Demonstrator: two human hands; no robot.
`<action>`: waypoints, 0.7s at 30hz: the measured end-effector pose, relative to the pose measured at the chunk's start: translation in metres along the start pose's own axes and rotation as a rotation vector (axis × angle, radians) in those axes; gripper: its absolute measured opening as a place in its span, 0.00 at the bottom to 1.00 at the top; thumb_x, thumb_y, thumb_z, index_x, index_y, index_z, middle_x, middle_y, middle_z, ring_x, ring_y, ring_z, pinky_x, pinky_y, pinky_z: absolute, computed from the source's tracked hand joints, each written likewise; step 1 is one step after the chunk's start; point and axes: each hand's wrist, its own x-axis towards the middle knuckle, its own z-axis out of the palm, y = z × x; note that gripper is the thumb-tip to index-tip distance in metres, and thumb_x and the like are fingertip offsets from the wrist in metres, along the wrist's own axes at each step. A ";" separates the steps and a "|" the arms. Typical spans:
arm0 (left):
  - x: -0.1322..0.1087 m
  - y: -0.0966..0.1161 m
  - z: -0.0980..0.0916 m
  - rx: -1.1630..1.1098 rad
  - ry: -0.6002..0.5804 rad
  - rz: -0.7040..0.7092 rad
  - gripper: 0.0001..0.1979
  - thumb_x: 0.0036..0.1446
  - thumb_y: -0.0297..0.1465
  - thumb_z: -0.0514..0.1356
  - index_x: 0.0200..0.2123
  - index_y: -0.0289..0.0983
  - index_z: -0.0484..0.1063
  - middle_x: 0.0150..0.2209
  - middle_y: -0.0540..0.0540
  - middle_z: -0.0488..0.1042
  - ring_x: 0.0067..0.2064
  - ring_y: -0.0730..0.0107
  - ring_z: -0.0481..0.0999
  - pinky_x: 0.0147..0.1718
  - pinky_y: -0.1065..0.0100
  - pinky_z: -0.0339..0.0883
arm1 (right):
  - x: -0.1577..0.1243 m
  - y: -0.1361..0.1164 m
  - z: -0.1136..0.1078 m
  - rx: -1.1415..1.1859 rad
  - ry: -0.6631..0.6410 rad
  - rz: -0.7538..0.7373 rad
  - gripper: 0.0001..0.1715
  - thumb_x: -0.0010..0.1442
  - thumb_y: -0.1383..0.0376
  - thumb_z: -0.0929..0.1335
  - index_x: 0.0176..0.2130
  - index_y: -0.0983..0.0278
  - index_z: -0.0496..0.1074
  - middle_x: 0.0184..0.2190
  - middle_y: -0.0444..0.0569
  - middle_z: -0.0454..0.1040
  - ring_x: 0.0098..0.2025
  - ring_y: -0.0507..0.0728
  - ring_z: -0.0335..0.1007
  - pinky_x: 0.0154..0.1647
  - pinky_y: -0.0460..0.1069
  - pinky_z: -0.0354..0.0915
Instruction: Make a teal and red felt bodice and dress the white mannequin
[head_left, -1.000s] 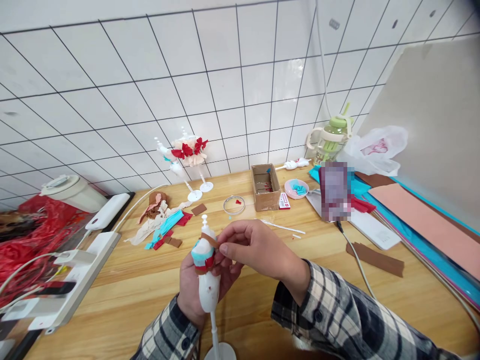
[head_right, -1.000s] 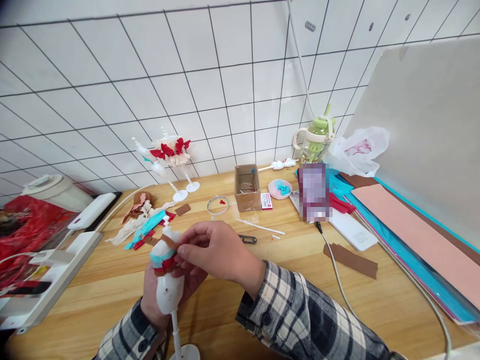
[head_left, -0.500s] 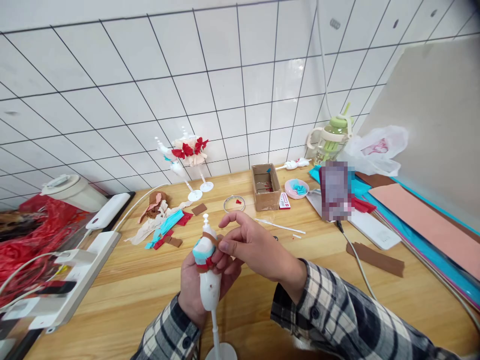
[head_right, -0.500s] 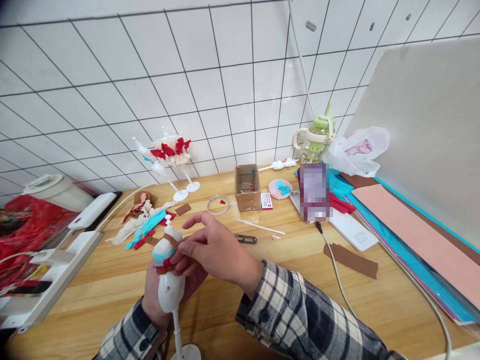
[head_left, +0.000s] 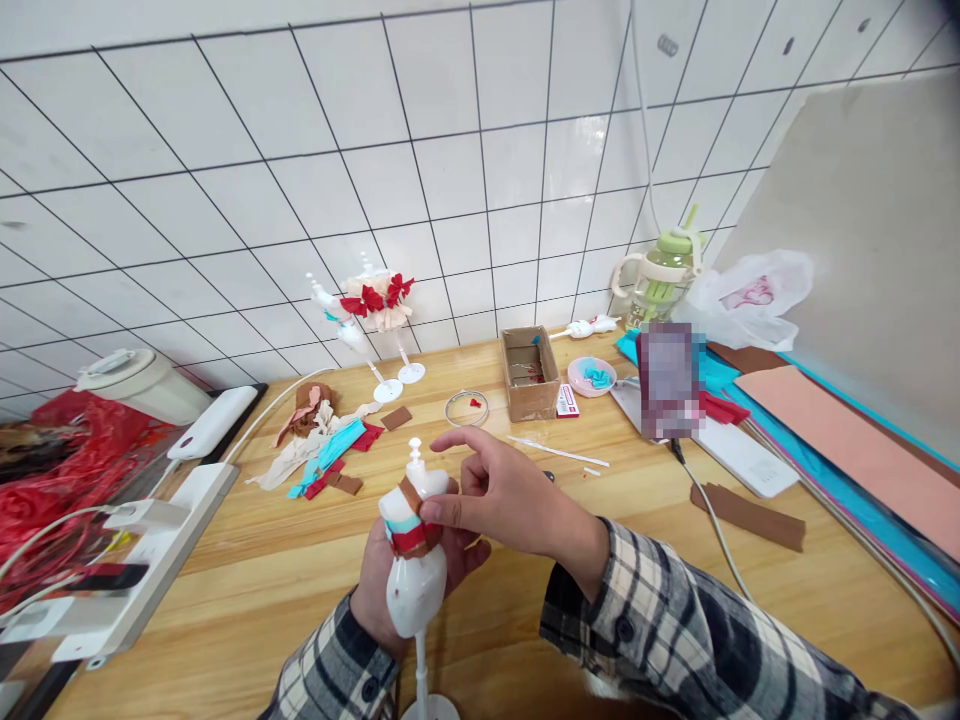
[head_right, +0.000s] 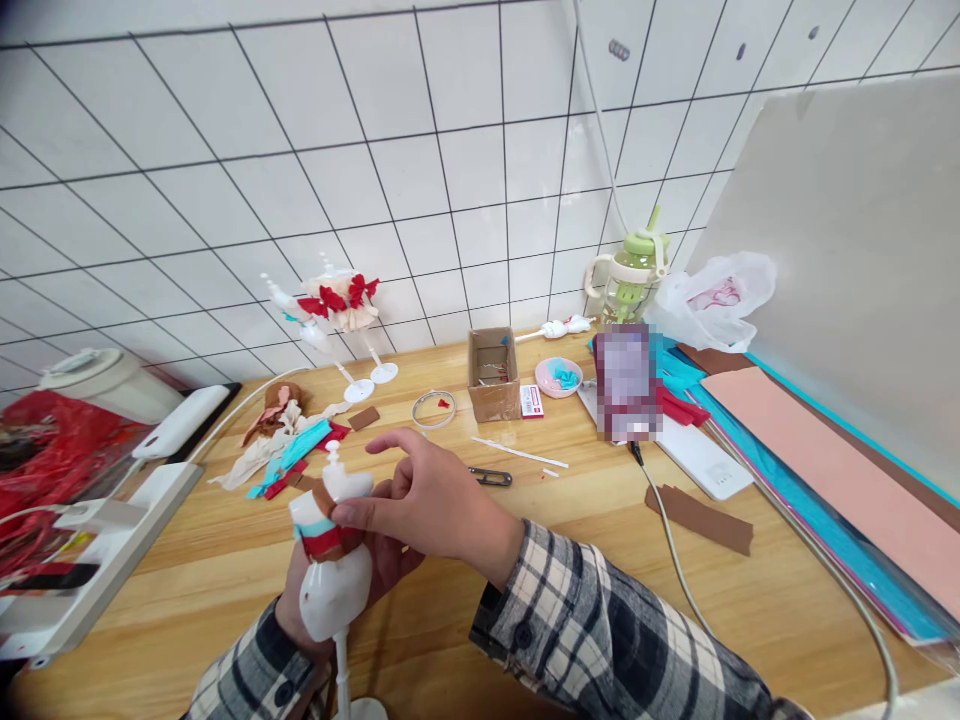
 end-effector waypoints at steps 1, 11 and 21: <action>0.000 -0.001 0.000 -0.006 0.024 -0.017 0.10 0.49 0.37 0.63 0.30 0.37 0.72 0.27 0.48 0.74 0.29 0.67 0.74 0.34 0.62 0.69 | 0.000 0.000 0.000 -0.081 0.047 -0.047 0.35 0.46 0.52 0.75 0.50 0.60 0.68 0.21 0.37 0.66 0.23 0.49 0.63 0.24 0.44 0.59; 0.005 0.001 0.000 0.285 0.286 0.190 0.17 0.47 0.34 0.66 0.41 0.35 0.74 0.25 0.48 0.75 0.29 0.64 0.75 0.35 0.62 0.70 | 0.010 0.014 0.000 -0.236 0.122 -0.174 0.20 0.50 0.54 0.73 0.41 0.62 0.77 0.37 0.46 0.73 0.32 0.51 0.65 0.32 0.47 0.61; -0.010 0.016 0.007 0.707 0.247 0.467 0.17 0.49 0.34 0.68 0.43 0.38 0.71 0.40 0.45 0.77 0.36 0.69 0.76 0.35 0.72 0.69 | 0.022 0.026 -0.004 -0.236 0.118 -0.140 0.17 0.54 0.54 0.71 0.38 0.63 0.78 0.35 0.46 0.74 0.27 0.48 0.61 0.28 0.45 0.59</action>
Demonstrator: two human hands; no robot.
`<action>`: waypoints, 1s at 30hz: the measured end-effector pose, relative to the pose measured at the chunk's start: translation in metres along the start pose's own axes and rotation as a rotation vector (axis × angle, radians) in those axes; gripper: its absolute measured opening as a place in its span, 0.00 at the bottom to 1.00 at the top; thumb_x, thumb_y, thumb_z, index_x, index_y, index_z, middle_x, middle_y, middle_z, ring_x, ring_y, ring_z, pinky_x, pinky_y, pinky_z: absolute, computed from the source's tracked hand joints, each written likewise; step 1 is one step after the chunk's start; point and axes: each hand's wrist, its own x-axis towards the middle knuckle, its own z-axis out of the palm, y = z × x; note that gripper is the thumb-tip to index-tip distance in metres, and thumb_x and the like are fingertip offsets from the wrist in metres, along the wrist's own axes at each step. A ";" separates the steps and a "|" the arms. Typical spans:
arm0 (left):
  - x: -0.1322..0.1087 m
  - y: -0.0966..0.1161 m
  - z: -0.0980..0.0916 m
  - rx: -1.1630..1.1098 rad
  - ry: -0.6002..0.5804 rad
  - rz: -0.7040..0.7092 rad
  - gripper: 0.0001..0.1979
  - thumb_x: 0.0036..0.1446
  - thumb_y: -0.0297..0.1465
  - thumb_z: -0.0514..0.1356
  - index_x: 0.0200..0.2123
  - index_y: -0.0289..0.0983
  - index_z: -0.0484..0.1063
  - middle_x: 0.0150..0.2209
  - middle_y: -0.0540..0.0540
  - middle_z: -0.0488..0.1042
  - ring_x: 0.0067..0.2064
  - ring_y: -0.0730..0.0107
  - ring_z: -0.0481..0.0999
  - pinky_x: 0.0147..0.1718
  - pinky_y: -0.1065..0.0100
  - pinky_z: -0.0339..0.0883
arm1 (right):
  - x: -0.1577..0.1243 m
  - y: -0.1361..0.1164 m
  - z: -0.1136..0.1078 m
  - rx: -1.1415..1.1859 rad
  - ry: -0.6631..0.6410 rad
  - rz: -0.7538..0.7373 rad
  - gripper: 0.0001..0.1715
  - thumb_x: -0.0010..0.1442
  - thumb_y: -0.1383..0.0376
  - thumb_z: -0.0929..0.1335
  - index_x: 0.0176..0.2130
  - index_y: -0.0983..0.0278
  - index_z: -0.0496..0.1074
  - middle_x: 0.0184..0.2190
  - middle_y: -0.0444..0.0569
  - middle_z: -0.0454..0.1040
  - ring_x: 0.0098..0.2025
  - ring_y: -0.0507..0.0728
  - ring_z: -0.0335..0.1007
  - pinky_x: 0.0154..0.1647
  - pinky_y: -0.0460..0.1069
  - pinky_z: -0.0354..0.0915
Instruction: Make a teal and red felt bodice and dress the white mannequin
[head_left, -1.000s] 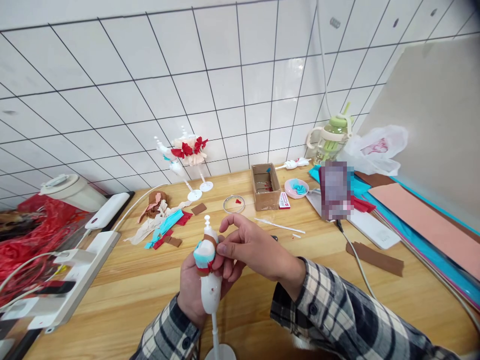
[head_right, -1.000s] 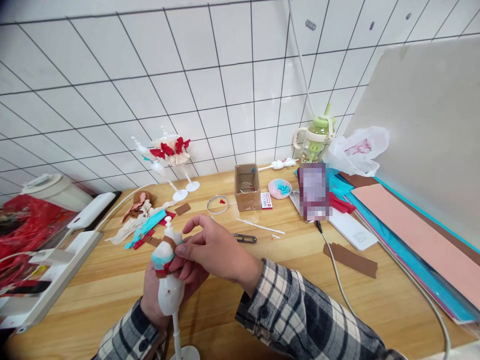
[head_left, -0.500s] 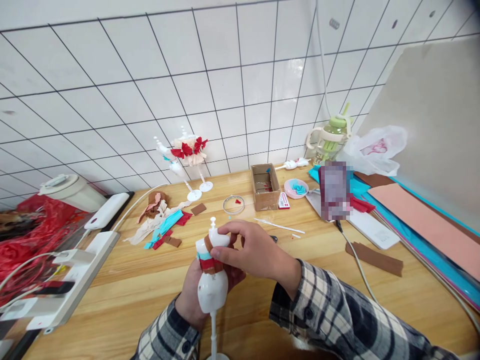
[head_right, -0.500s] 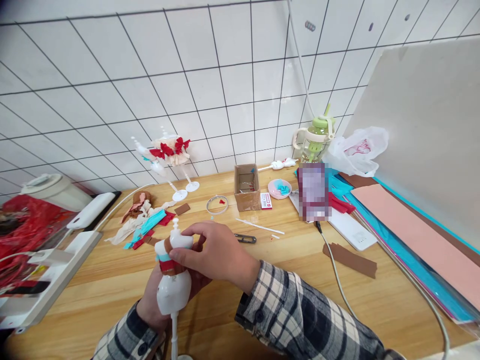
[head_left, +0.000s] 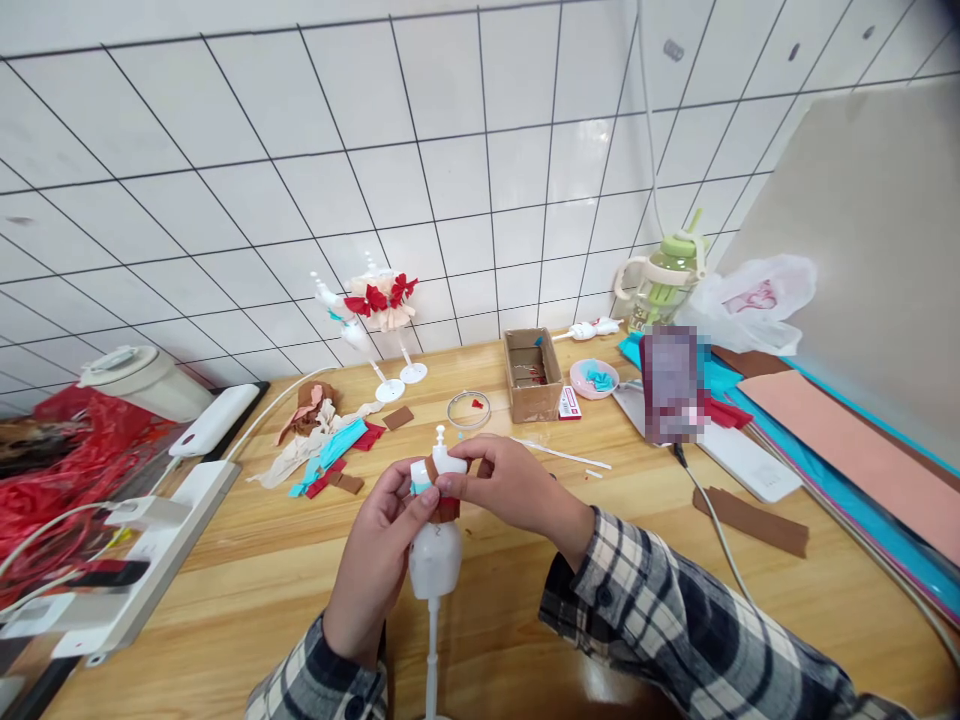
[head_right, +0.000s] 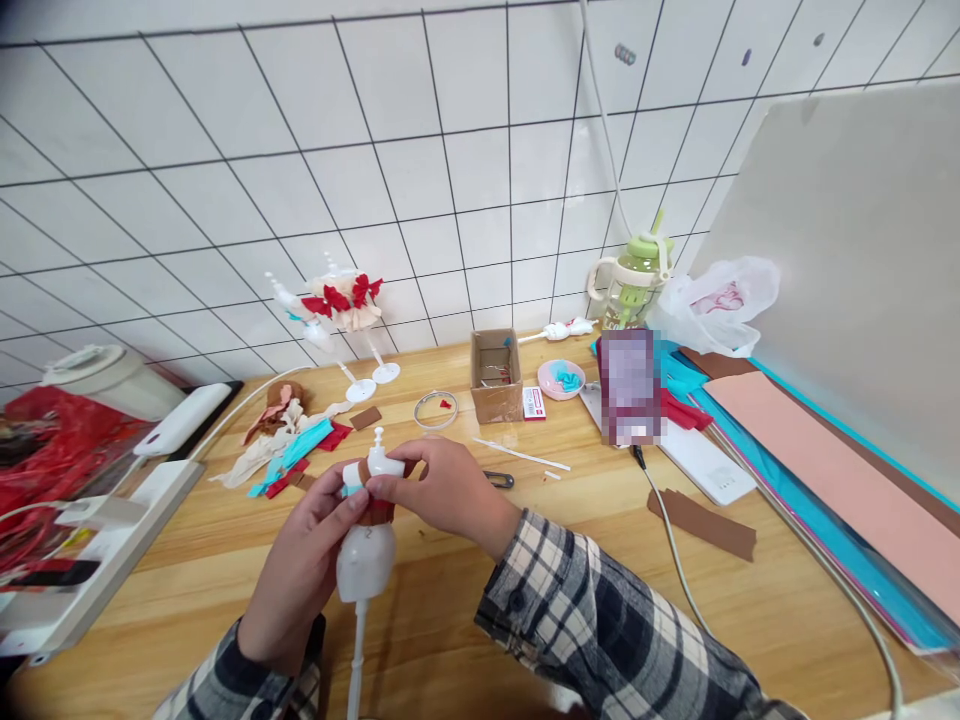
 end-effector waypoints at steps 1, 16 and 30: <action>0.000 0.000 0.000 0.025 0.011 0.018 0.16 0.50 0.33 0.68 0.42 0.38 0.71 0.40 0.46 0.77 0.36 0.69 0.76 0.34 0.72 0.69 | 0.000 0.000 0.001 0.013 -0.019 -0.008 0.17 0.55 0.54 0.70 0.38 0.63 0.78 0.34 0.46 0.74 0.27 0.48 0.61 0.28 0.45 0.59; -0.004 0.004 0.003 0.164 0.102 0.081 0.20 0.42 0.32 0.72 0.39 0.38 0.71 0.36 0.47 0.79 0.32 0.66 0.79 0.30 0.71 0.72 | -0.008 -0.018 -0.014 -0.039 0.058 -0.073 0.08 0.54 0.60 0.71 0.34 0.62 0.77 0.31 0.45 0.76 0.24 0.49 0.59 0.26 0.45 0.59; -0.008 0.005 0.004 0.144 0.035 0.040 0.22 0.42 0.25 0.71 0.43 0.38 0.72 0.38 0.44 0.79 0.36 0.62 0.80 0.32 0.69 0.72 | -0.008 -0.014 -0.007 -0.065 0.177 -0.110 0.02 0.53 0.64 0.72 0.31 0.60 0.78 0.29 0.44 0.72 0.32 0.52 0.64 0.34 0.47 0.60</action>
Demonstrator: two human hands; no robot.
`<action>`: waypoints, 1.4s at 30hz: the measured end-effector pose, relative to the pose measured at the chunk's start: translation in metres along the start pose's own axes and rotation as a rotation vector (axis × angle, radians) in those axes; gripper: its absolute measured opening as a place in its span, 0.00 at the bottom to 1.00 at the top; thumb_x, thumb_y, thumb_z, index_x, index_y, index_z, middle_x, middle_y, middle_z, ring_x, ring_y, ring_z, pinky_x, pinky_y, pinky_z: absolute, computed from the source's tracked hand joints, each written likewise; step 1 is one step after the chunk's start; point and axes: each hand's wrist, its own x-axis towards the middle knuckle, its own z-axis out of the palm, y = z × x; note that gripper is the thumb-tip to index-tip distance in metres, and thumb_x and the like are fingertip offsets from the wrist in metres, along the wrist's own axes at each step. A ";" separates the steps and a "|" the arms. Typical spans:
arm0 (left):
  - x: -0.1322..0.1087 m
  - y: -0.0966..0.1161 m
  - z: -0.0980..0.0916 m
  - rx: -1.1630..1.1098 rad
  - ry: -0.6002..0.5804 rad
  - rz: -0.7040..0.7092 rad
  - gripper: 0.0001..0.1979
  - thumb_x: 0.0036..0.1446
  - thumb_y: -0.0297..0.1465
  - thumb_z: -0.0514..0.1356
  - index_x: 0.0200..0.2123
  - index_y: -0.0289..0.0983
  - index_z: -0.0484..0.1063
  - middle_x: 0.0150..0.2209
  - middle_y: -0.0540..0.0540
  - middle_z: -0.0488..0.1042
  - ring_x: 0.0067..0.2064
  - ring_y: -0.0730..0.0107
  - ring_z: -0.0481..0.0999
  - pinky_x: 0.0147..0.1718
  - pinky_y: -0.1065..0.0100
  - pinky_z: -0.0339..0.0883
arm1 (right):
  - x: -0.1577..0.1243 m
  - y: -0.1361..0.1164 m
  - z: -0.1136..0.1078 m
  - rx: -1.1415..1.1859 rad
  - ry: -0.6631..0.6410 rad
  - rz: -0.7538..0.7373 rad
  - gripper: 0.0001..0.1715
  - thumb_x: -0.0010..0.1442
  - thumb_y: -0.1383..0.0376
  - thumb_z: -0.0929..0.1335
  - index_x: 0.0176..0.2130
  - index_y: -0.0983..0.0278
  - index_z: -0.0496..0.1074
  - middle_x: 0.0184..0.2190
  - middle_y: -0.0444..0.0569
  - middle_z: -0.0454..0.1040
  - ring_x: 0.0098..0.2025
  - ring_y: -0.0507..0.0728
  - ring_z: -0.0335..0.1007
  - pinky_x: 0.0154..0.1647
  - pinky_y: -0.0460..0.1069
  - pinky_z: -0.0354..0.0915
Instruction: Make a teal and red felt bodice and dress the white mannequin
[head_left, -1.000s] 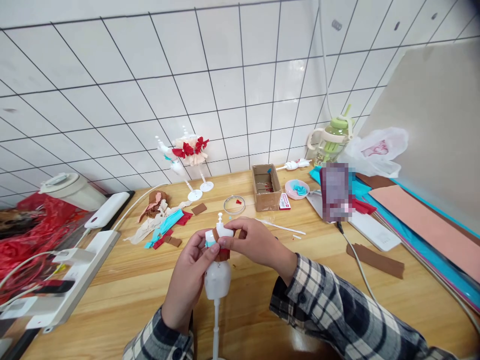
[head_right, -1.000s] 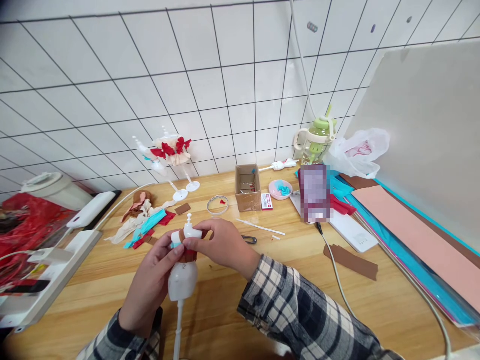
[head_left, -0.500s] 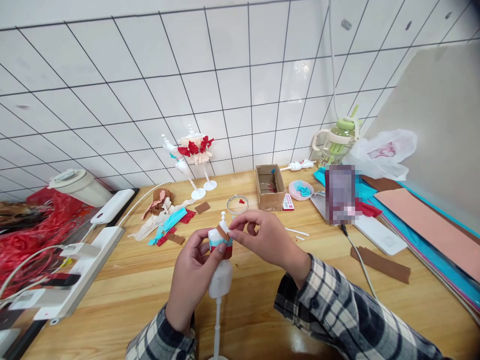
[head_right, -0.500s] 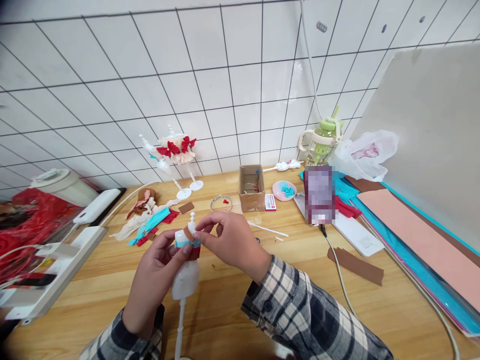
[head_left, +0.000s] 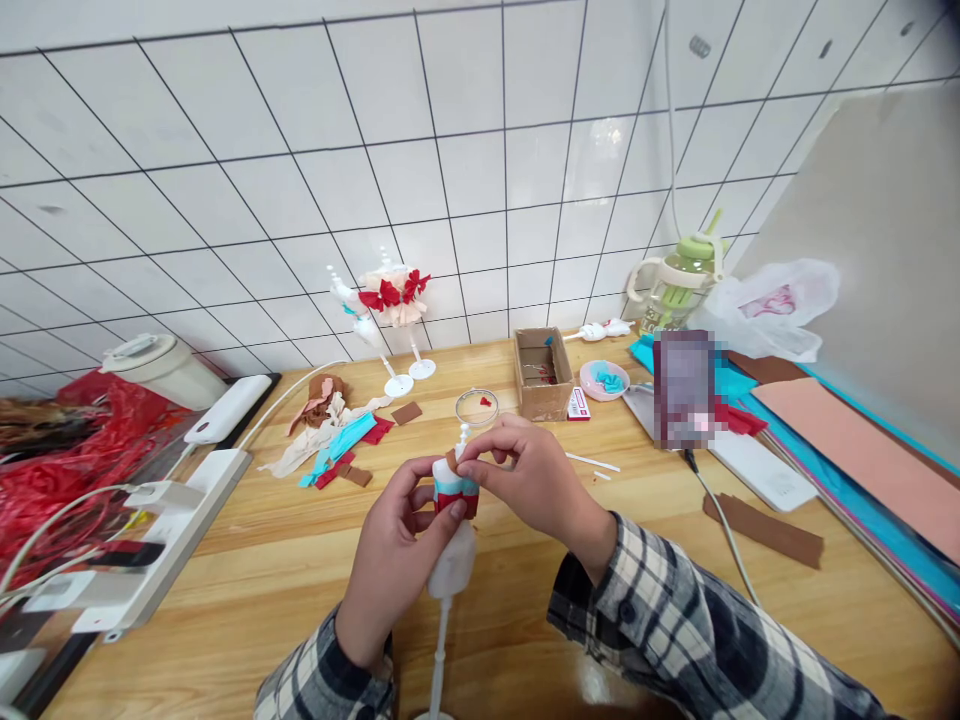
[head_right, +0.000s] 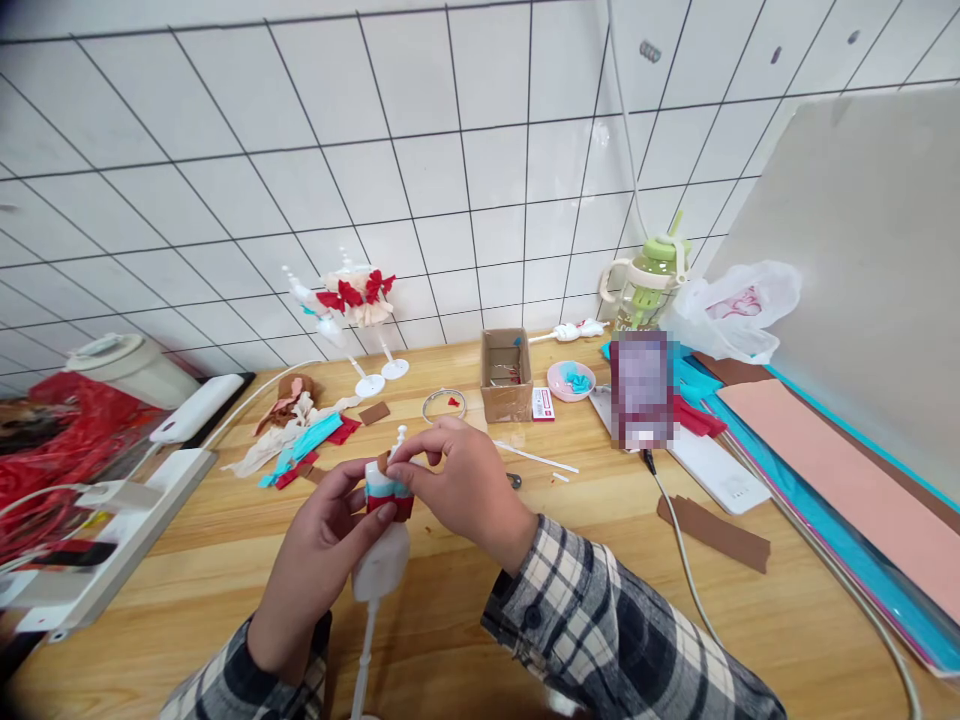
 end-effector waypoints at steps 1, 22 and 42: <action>0.000 0.000 0.001 -0.001 0.004 -0.003 0.22 0.42 0.25 0.71 0.43 0.38 0.72 0.39 0.44 0.79 0.36 0.62 0.80 0.31 0.70 0.72 | 0.000 0.002 0.002 0.022 0.010 0.014 0.03 0.53 0.63 0.73 0.31 0.59 0.79 0.28 0.44 0.71 0.31 0.52 0.63 0.33 0.47 0.60; 0.002 -0.001 -0.004 0.007 -0.061 0.057 0.16 0.51 0.30 0.67 0.44 0.40 0.68 0.36 0.50 0.78 0.36 0.72 0.78 0.35 0.73 0.71 | -0.001 0.007 0.006 0.062 -0.016 -0.097 0.05 0.51 0.66 0.74 0.33 0.60 0.78 0.31 0.44 0.72 0.32 0.51 0.64 0.33 0.47 0.61; 0.002 -0.001 0.000 0.053 -0.058 0.069 0.16 0.51 0.31 0.66 0.43 0.39 0.68 0.38 0.49 0.78 0.37 0.70 0.78 0.35 0.73 0.72 | -0.008 -0.002 0.007 -0.164 0.048 -0.187 0.02 0.55 0.68 0.70 0.30 0.62 0.74 0.28 0.42 0.72 0.30 0.49 0.65 0.31 0.45 0.58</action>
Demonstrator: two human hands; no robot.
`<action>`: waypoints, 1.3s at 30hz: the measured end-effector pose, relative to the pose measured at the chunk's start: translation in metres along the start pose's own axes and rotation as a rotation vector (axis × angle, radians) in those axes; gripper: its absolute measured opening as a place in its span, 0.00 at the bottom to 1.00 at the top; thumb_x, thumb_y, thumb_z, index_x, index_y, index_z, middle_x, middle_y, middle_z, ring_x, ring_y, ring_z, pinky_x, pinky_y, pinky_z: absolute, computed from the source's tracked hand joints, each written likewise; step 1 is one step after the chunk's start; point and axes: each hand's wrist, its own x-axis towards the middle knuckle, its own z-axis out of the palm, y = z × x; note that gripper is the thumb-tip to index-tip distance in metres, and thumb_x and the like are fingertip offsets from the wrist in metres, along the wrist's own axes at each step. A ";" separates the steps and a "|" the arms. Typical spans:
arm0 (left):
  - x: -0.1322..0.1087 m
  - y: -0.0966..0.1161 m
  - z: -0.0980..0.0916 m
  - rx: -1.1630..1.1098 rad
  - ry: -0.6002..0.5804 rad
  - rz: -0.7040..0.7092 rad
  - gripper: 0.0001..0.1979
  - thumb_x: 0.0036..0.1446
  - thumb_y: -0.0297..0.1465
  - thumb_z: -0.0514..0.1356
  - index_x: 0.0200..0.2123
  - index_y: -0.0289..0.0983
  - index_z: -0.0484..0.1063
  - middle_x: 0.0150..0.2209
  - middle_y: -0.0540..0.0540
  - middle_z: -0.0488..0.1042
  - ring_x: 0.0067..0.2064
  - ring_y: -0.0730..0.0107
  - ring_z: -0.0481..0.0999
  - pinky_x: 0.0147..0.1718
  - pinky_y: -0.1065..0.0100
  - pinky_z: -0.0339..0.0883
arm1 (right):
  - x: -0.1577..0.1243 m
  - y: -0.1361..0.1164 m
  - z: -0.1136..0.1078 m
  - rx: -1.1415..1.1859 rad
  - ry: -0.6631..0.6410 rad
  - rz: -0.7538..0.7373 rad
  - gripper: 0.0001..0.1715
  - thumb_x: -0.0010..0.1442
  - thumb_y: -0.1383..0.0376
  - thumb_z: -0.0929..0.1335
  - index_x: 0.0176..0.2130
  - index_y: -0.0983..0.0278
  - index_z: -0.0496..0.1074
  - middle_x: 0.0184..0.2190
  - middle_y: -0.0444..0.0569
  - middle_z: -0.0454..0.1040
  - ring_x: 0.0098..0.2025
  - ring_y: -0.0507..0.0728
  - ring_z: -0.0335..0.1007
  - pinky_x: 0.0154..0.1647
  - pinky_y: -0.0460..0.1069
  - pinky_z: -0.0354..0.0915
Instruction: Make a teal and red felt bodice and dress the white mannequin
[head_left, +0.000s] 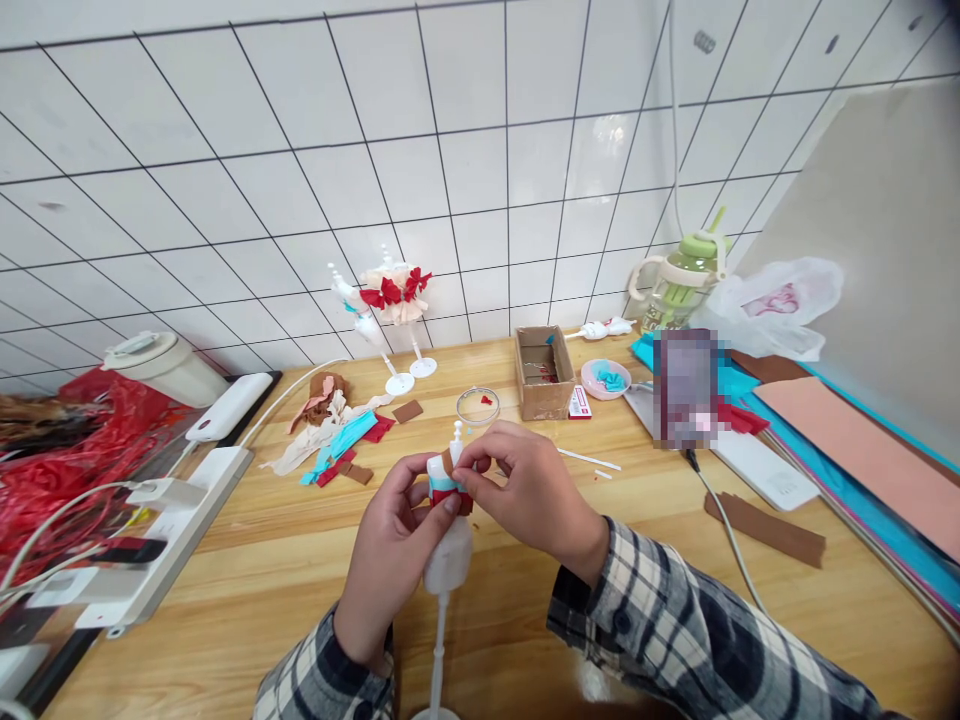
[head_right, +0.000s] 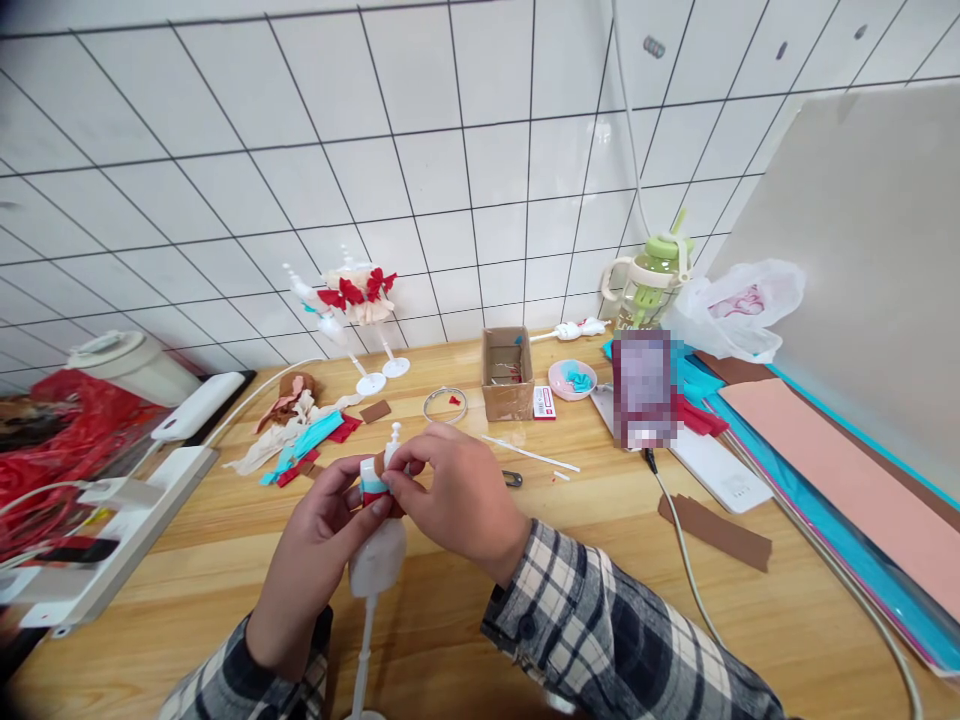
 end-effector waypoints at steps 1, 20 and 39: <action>0.000 0.000 0.000 0.001 0.001 0.003 0.16 0.51 0.31 0.67 0.43 0.39 0.68 0.38 0.49 0.78 0.37 0.70 0.78 0.35 0.73 0.71 | 0.000 0.000 0.000 -0.015 -0.014 -0.002 0.02 0.55 0.68 0.70 0.30 0.62 0.73 0.28 0.42 0.71 0.31 0.49 0.65 0.31 0.45 0.59; -0.003 0.001 -0.001 -0.023 -0.038 -0.005 0.17 0.51 0.31 0.66 0.45 0.41 0.67 0.39 0.49 0.77 0.36 0.69 0.79 0.35 0.71 0.72 | 0.001 0.001 -0.003 -0.008 0.005 -0.005 0.04 0.57 0.68 0.69 0.35 0.60 0.74 0.31 0.43 0.73 0.33 0.51 0.67 0.33 0.46 0.60; -0.001 -0.003 -0.004 -0.035 -0.002 0.015 0.17 0.51 0.30 0.67 0.43 0.41 0.67 0.39 0.50 0.78 0.37 0.70 0.79 0.36 0.72 0.73 | 0.004 0.002 -0.011 -0.010 -0.030 -0.010 0.10 0.56 0.69 0.71 0.41 0.60 0.74 0.33 0.43 0.75 0.30 0.50 0.65 0.33 0.46 0.60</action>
